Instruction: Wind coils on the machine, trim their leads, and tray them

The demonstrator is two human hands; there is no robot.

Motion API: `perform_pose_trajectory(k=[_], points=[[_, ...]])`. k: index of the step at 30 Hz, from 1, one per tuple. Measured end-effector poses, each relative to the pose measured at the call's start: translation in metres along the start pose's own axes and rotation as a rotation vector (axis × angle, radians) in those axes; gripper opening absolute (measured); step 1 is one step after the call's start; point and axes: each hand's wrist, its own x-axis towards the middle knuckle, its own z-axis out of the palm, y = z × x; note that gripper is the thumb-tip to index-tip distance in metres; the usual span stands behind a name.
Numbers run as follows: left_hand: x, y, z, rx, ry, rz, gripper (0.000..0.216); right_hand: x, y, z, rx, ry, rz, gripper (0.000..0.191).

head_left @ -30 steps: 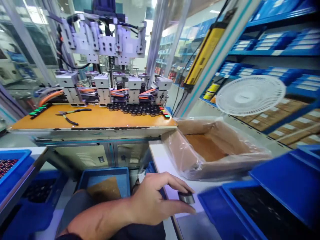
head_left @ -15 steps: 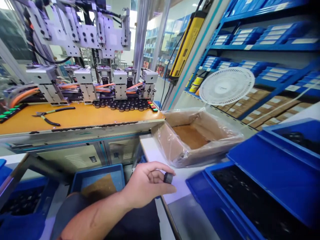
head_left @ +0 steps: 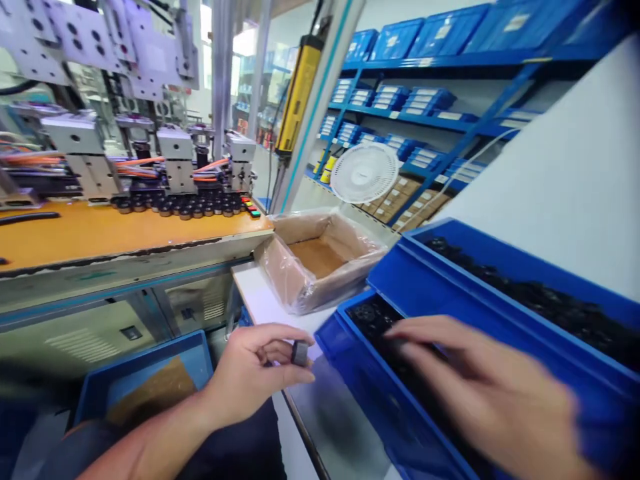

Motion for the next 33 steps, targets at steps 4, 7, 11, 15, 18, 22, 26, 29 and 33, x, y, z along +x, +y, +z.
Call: perform_pose_trajectory(k=[4, 7, 11, 15, 18, 22, 26, 29, 33], points=[[-0.006, -0.007, 0.009, -0.054, -0.079, -0.048, 0.036, -0.007, -0.019, 0.048, 0.318, -0.092, 0.067, 0.017], [-0.008, -0.014, 0.012, -0.188, -0.098, -0.118, 0.038, -0.012, -0.021, 0.065, 0.390, -0.058, 0.053, 0.022], [-0.003, -0.020, 0.016, -0.338, -0.118, -0.147, 0.038, -0.015, -0.015, 0.061, 0.366, -0.036, 0.016, 0.024], [0.002, -0.021, 0.018, -0.348, -0.129, -0.134, 0.038, -0.015, -0.013, 0.053, 0.299, -0.032, -0.017, 0.027], [-0.001, -0.018, 0.017, -0.314, -0.127, -0.102, 0.038, -0.017, -0.014, 0.052, 0.302, -0.067, -0.049, 0.032], [-0.006, -0.011, 0.016, -0.295, -0.117, -0.066, 0.039, -0.022, -0.014, 0.055, 0.286, -0.089, -0.068, 0.034], [-0.006, -0.009, 0.016, -0.273, -0.102, -0.055, 0.041, -0.022, -0.014, 0.059, 0.241, -0.057, -0.113, 0.026], [-0.005, -0.010, 0.014, -0.269, -0.103, -0.067, 0.042, -0.023, -0.014, 0.059, 0.210, -0.059, -0.132, 0.023], [-0.005, -0.011, 0.014, -0.268, -0.110, -0.077, 0.042, -0.025, -0.013, 0.059, 0.160, -0.082, -0.146, 0.024]])
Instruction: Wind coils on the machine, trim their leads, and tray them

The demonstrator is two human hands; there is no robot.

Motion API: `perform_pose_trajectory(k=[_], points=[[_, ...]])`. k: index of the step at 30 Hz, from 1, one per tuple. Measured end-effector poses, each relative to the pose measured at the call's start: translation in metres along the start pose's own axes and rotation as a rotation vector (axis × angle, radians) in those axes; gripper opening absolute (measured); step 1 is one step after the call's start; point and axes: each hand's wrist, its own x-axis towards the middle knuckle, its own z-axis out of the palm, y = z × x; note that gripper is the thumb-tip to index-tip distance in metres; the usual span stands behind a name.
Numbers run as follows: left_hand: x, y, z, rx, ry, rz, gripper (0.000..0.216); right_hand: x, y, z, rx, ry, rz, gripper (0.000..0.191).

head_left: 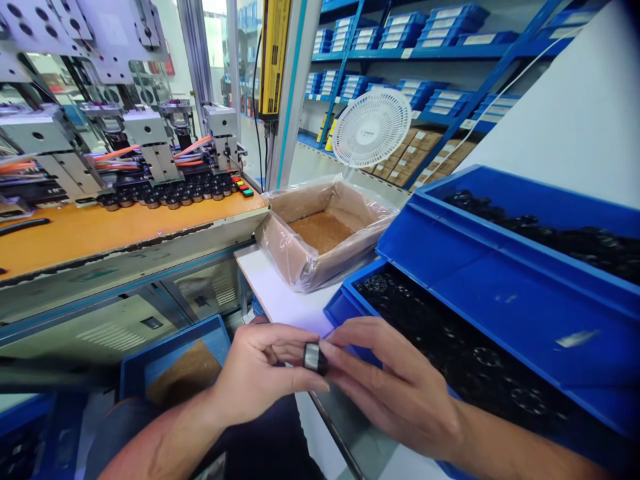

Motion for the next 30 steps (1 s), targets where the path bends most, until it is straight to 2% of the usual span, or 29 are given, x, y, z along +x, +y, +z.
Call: perform_pose_trajectory(k=[5, 8, 10, 13, 16, 19, 21, 23, 26, 30], points=[[-0.005, -0.013, 0.013, -0.015, 0.081, 0.097, 0.039, 0.000, 0.001, -0.001, -0.092, 0.030, -0.117, 0.027], [-0.006, -0.018, 0.018, 0.045, 0.100, 0.228, 0.037, -0.002, 0.000, -0.002, -0.147, 0.042, -0.161, 0.027], [-0.004, -0.013, 0.015, 0.296, 0.077, 0.412, 0.042, -0.004, -0.002, -0.001, -0.125, 0.067, -0.142, 0.026], [-0.001, 0.003, 0.005, 0.832, -0.034, 0.761, 0.038, -0.006, -0.006, 0.000, -0.029, 0.076, -0.080, 0.027], [0.000, 0.015, -0.001, 1.090, -0.108, 0.930, 0.028, -0.007, -0.009, 0.000, 0.053, 0.054, -0.019, 0.026], [-0.002, 0.012, 0.000, 1.064, -0.044, 0.912, 0.029, -0.005, -0.010, 0.000, 0.068, 0.041, 0.002, 0.027], [-0.004, 0.004, 0.003, 0.944, 0.024, 0.832, 0.030, -0.003, -0.009, 0.000, 0.066, 0.046, -0.005, 0.026], [-0.005, -0.005, 0.005, 0.726, 0.033, 0.671, 0.032, -0.002, -0.007, 0.000, 0.053, 0.067, -0.020, 0.023], [-0.002, -0.017, 0.007, 0.298, -0.045, 0.408, 0.041, -0.002, -0.005, 0.000, 0.026, 0.101, -0.030, 0.020], [0.007, -0.023, 0.010, -0.007, -0.055, 0.256, 0.036, -0.001, 0.000, 0.002, 0.010, 0.107, -0.028, 0.022]])
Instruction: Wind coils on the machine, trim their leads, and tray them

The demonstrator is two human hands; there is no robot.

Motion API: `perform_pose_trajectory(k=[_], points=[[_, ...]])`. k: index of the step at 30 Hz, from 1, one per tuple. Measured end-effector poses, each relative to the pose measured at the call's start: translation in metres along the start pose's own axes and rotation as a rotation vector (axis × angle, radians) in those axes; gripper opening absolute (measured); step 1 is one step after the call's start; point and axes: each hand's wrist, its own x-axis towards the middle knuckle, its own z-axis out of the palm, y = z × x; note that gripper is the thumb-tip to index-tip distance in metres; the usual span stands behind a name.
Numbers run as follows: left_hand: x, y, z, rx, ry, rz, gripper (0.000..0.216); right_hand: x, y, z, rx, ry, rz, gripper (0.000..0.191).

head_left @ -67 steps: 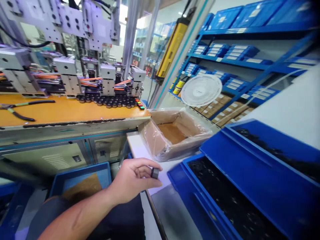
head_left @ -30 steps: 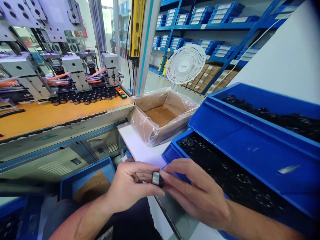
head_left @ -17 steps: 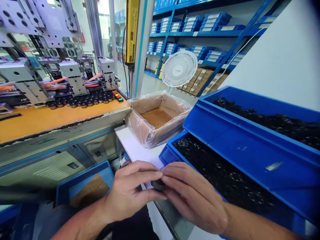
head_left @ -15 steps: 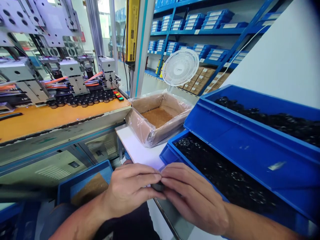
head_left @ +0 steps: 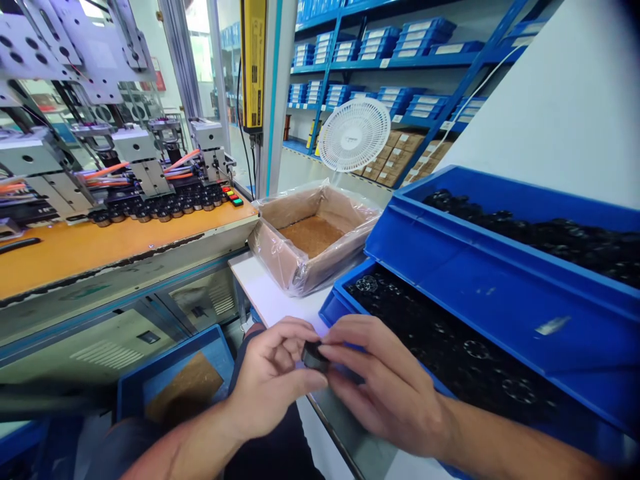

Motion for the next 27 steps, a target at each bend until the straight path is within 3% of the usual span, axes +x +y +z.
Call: perform_pose_trajectory(k=[3, 6, 9, 13, 16, 19, 23, 27], points=[[0.002, -0.002, 0.000, -0.102, -0.054, -0.093, 0.031, 0.004, 0.003, 0.000, -0.016, 0.018, 0.024, 0.025], [-0.002, -0.003, -0.009, 0.045, -0.068, -0.084, 0.029, 0.009, 0.003, -0.002, -0.038, 0.038, 0.035, 0.021], [-0.004, 0.003, -0.026, 0.468, -0.065, 0.086, 0.032, 0.013, 0.002, -0.001, -0.061, 0.065, 0.042, 0.015], [0.006, 0.023, -0.038, 0.933, -0.176, 0.437, 0.039, 0.010, 0.006, 0.004, -0.016, 0.088, 0.024, 0.012], [0.017, 0.036, -0.030, 1.089, -0.249, 0.576, 0.034, 0.004, 0.008, 0.008, 0.006, 0.096, 0.015, 0.012], [0.021, 0.038, -0.020, 1.089, -0.277, 0.625, 0.027, 0.002, 0.008, 0.006, 0.013, 0.092, 0.014, 0.014], [0.014, 0.030, -0.017, 1.100, -0.193, 0.587, 0.025, 0.007, 0.006, 0.001, -0.002, 0.046, 0.042, 0.016], [0.017, 0.044, -0.036, 1.313, -0.056, 0.555, 0.019, 0.002, 0.005, 0.001, -0.139, -0.011, 0.112, 0.022]])
